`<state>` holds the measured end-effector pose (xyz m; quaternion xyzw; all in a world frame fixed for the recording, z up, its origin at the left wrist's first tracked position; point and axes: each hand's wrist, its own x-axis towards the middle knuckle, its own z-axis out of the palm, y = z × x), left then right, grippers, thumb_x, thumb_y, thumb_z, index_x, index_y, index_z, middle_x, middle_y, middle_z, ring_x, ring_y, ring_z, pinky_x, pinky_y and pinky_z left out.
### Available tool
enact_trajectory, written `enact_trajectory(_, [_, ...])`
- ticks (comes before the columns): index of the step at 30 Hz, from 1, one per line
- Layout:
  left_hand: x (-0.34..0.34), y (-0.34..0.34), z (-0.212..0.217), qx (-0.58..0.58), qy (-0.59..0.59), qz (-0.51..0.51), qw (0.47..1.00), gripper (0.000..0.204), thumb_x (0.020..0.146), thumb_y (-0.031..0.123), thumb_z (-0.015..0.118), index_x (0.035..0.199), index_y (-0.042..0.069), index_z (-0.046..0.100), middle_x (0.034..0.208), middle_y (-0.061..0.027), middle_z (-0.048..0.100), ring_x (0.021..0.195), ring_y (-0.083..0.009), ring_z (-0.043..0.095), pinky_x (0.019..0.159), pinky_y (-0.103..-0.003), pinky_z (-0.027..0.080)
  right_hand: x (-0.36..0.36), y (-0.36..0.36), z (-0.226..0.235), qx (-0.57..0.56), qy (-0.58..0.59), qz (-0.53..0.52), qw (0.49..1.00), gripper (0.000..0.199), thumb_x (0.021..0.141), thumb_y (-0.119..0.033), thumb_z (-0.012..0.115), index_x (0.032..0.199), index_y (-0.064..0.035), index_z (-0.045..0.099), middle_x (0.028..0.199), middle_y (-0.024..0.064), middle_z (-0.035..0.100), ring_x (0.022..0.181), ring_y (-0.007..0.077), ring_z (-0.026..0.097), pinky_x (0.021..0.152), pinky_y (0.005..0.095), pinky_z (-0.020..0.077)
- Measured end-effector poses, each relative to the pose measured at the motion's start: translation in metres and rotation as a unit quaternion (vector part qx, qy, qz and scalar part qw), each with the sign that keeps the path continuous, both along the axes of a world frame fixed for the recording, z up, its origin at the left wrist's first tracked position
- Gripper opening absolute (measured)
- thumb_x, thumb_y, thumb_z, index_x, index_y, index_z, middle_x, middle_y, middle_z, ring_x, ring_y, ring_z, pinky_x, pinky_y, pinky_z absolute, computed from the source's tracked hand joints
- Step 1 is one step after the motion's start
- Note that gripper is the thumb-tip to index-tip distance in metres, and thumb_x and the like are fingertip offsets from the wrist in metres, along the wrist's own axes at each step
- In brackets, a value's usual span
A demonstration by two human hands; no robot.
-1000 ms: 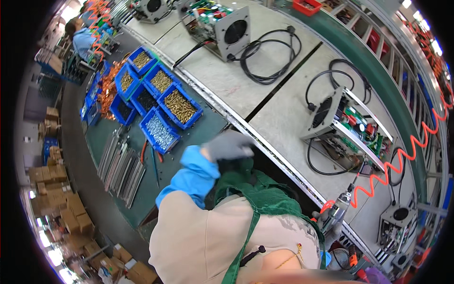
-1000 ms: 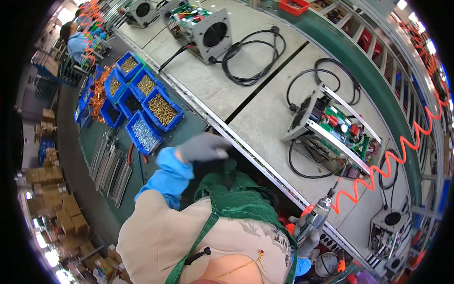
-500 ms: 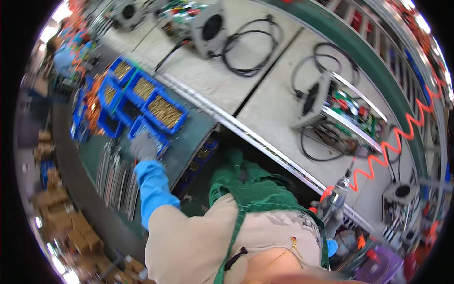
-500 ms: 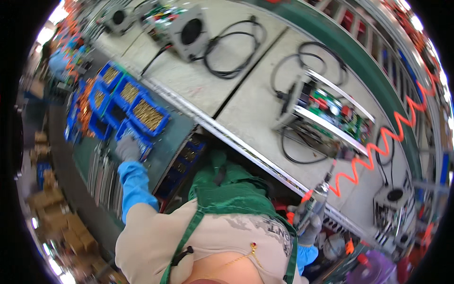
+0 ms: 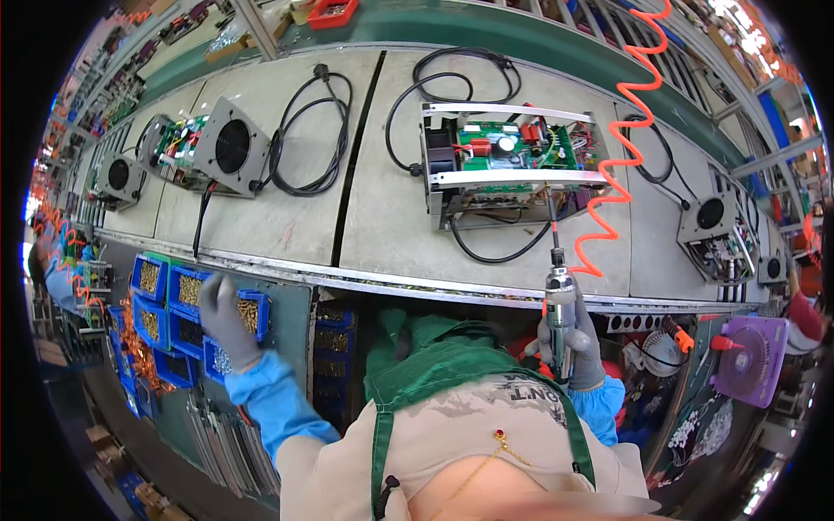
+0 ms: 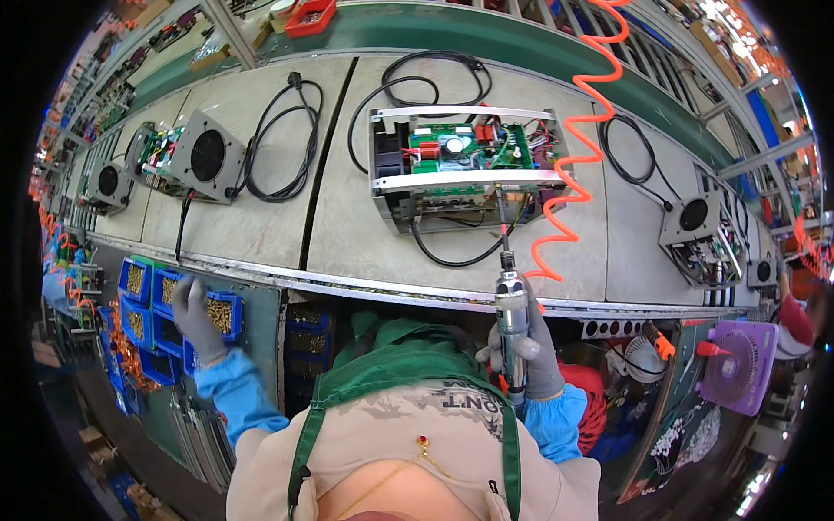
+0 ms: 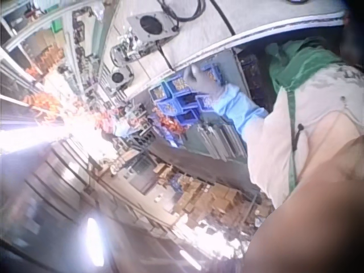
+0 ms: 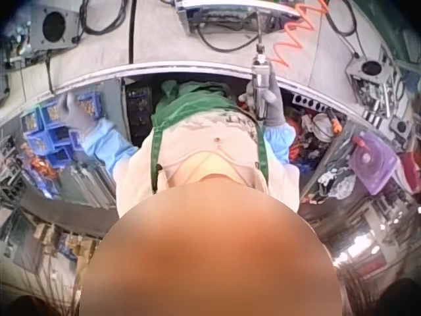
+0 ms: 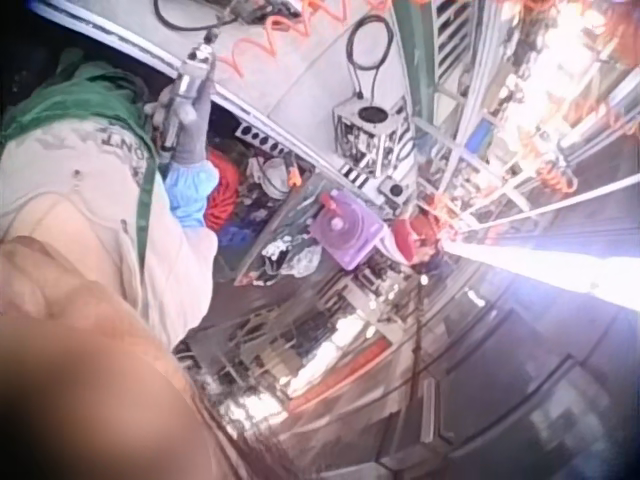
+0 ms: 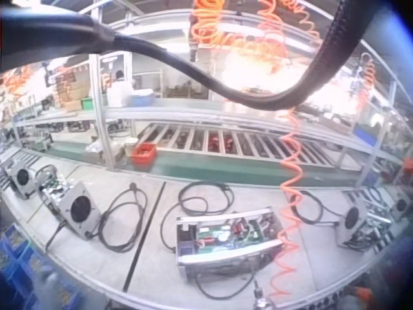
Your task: Assembling a power supply unit by fastening electronic components with a pneumatic screwdriver and connecting internal wiring.
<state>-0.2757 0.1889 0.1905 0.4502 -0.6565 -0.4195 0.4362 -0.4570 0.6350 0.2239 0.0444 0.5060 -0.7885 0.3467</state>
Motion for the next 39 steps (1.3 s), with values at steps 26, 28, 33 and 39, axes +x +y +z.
enact_trajectory(26, [-0.377, 0.181, 0.075, -0.191, -0.240, -0.756, 0.578, 0.034, 0.072, 0.007, 0.071, 0.106, 0.005, 0.069, 0.086, -0.0072, 0.070, 0.078, -0.0124, 0.065, 0.075, -0.026, 0.052, -0.009, 0.010, 0.010, -0.006, -0.051, 0.025, 0.998, 0.111, 0.063, -0.034, 0.079, 0.152, -0.0216, 0.013, 0.078, 0.0100, 0.056, 0.053, 0.0158, 0.058, 0.063, 0.0336, 0.0575])
enact_trajectory(28, [-0.375, 0.178, 0.071, -0.170, -0.225, -0.761, 0.585, 0.034, 0.072, 0.007, 0.070, 0.106, 0.004, 0.069, 0.087, -0.0075, 0.070, 0.079, -0.0131, 0.066, 0.075, -0.027, 0.052, -0.008, 0.010, 0.009, -0.003, -0.052, 0.019, 0.998, 0.112, 0.062, -0.034, 0.080, 0.152, -0.0214, 0.013, 0.078, 0.0101, 0.056, 0.053, 0.0162, 0.059, 0.062, 0.0335, 0.0574])
enact_trajectory(33, [-0.361, 0.176, 0.076, -0.191, -0.199, -0.757, 0.592, 0.034, 0.073, 0.009, 0.067, 0.106, 0.003, 0.069, 0.091, -0.0098, 0.071, 0.082, -0.0176, 0.067, 0.077, -0.029, 0.052, -0.006, 0.008, 0.011, 0.006, -0.047, 0.016, 0.999, 0.115, 0.061, -0.038, 0.082, 0.151, -0.0219, 0.014, 0.079, 0.0108, 0.057, 0.054, 0.0184, 0.061, 0.061, 0.0350, 0.0579])
enact_trajectory(39, [-0.329, 0.193, 0.068, -0.293, -0.199, -0.674, 0.648, 0.032, 0.073, 0.015, 0.065, 0.105, 0.007, 0.068, 0.095, -0.0140, 0.069, 0.087, -0.0288, 0.067, 0.078, -0.034, 0.053, -0.004, 0.008, 0.020, 0.019, -0.058, 0.010, 0.998, 0.111, 0.064, -0.033, 0.078, 0.152, -0.0250, 0.011, 0.081, 0.0116, 0.056, 0.054, 0.0181, 0.060, 0.057, 0.0328, 0.0570])
